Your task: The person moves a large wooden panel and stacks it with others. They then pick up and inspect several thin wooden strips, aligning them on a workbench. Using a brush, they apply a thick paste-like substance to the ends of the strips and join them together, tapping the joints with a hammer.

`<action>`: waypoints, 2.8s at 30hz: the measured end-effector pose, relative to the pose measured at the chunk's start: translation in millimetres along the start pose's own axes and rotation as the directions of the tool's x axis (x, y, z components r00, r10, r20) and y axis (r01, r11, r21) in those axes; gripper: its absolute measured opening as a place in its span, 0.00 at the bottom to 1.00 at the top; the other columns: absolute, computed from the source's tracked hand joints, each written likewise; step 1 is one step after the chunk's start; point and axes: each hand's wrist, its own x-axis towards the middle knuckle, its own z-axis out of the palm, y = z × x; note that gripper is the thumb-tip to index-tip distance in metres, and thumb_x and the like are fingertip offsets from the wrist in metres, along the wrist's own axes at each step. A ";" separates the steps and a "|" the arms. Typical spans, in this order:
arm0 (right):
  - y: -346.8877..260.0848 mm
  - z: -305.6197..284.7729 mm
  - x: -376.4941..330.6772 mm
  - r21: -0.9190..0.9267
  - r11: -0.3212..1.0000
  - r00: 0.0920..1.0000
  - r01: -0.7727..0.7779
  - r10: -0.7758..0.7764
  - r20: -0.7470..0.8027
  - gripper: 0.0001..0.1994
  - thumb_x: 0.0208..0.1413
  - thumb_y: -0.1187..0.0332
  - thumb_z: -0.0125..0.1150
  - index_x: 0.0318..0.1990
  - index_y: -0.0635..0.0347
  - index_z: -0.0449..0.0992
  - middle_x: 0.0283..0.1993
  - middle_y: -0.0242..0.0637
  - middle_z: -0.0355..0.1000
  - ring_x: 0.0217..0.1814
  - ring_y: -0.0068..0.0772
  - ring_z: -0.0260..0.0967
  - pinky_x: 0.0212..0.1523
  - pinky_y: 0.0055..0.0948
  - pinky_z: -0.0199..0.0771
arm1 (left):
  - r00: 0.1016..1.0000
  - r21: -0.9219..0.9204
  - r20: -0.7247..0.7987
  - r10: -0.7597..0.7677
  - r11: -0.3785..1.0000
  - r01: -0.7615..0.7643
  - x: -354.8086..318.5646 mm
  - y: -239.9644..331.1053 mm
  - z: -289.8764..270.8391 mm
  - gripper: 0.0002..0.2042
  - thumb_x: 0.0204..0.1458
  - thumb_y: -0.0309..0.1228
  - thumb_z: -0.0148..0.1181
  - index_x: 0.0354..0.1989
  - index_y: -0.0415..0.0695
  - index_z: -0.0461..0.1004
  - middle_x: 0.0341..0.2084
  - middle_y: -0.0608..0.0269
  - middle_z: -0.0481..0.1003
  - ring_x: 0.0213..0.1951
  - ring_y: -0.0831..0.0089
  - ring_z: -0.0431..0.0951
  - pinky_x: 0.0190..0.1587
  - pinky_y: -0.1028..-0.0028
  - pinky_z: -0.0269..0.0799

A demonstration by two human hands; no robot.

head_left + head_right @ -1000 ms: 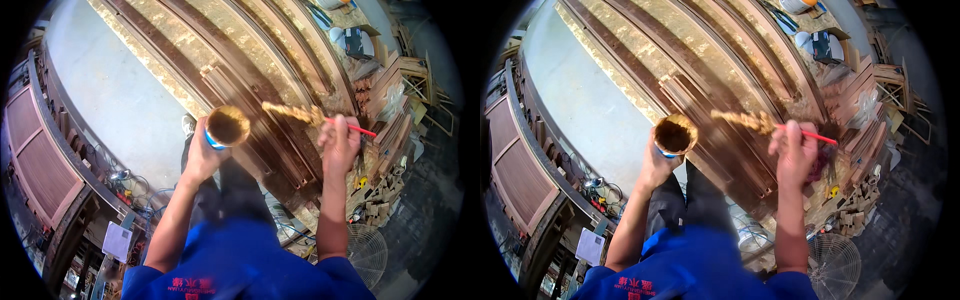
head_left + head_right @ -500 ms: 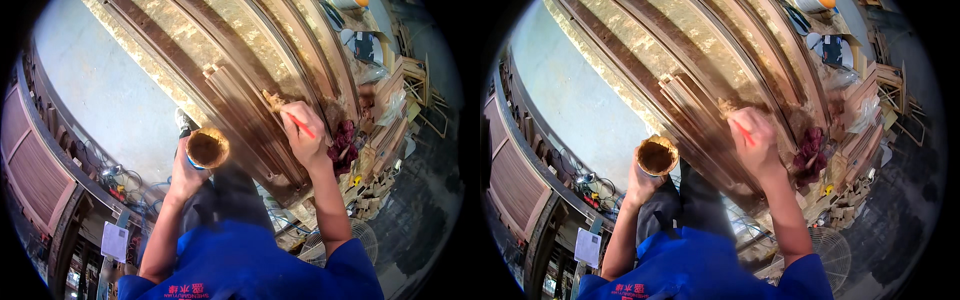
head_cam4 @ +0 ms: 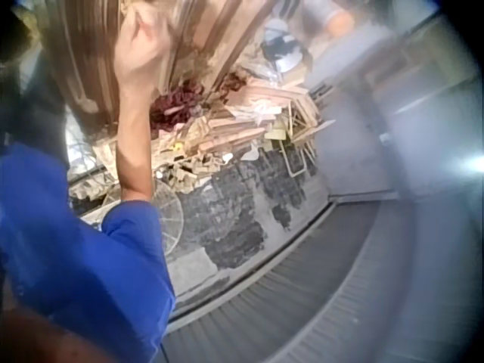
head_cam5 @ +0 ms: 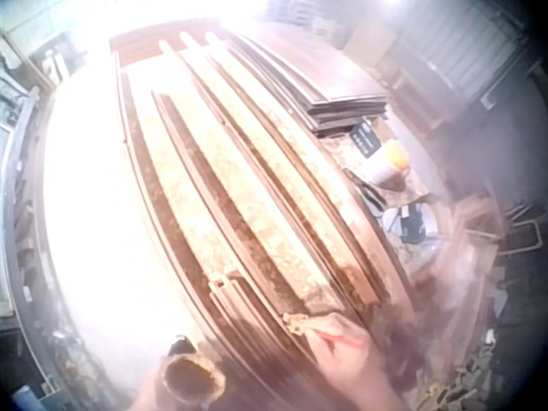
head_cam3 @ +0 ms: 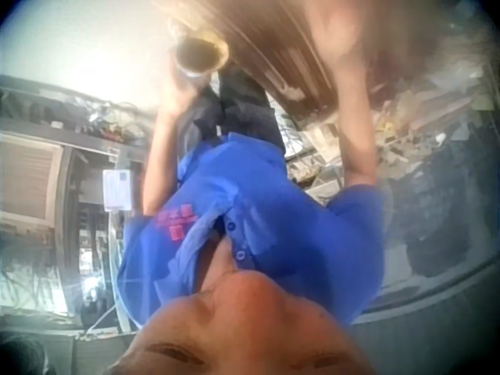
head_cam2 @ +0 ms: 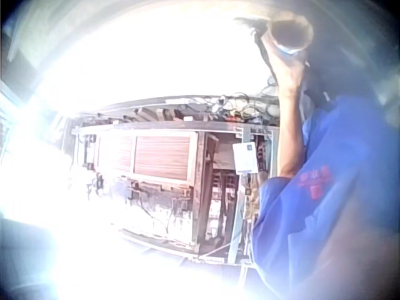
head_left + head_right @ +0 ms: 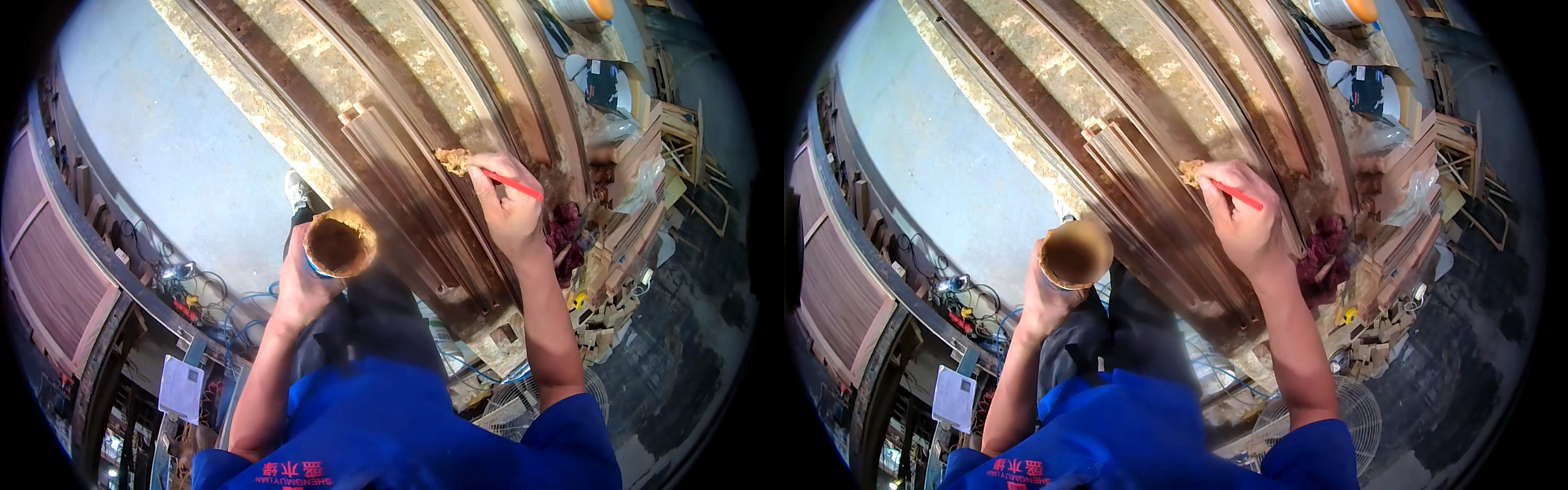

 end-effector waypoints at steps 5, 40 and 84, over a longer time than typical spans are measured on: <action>28.2 -22.7 -22.7 0.350 0.873 0.910 -0.341 0.400 -0.110 0.03 0.67 0.72 0.60 0.41 0.62 0.75 0.33 0.34 0.77 0.28 0.18 0.71 0.29 0.21 0.73 | 0.999 0.022 -0.021 0.028 0.999 -0.028 -2.0 0.9 6.2 0.37 0.42 0.24 0.77 0.63 0.39 0.65 0.54 0.55 0.75 0.58 0.64 0.76 0.62 0.66 0.70; -223.6 92.2 225.2 0.735 0.572 0.897 -0.363 0.429 0.109 0.08 0.68 0.69 0.60 0.46 0.65 0.76 0.34 0.41 0.78 0.26 0.22 0.70 0.26 0.22 0.71 | 0.924 0.084 -0.205 0.324 0.946 -0.313 124.4 126.4 -285.1 0.32 0.42 0.24 0.75 0.57 0.40 0.67 0.50 0.48 0.74 0.53 0.52 0.77 0.55 0.63 0.73; -110.1 298.0 720.6 0.542 0.585 0.761 -0.604 0.625 0.173 0.08 0.69 0.66 0.59 0.40 0.60 0.73 0.30 0.31 0.75 0.26 0.15 0.69 0.26 0.17 0.68 | 0.538 0.532 0.576 0.616 0.217 -0.819 567.7 256.6 -424.3 0.20 0.52 0.32 0.55 0.54 0.40 0.74 0.54 0.55 0.76 0.64 0.59 0.71 0.76 0.57 0.53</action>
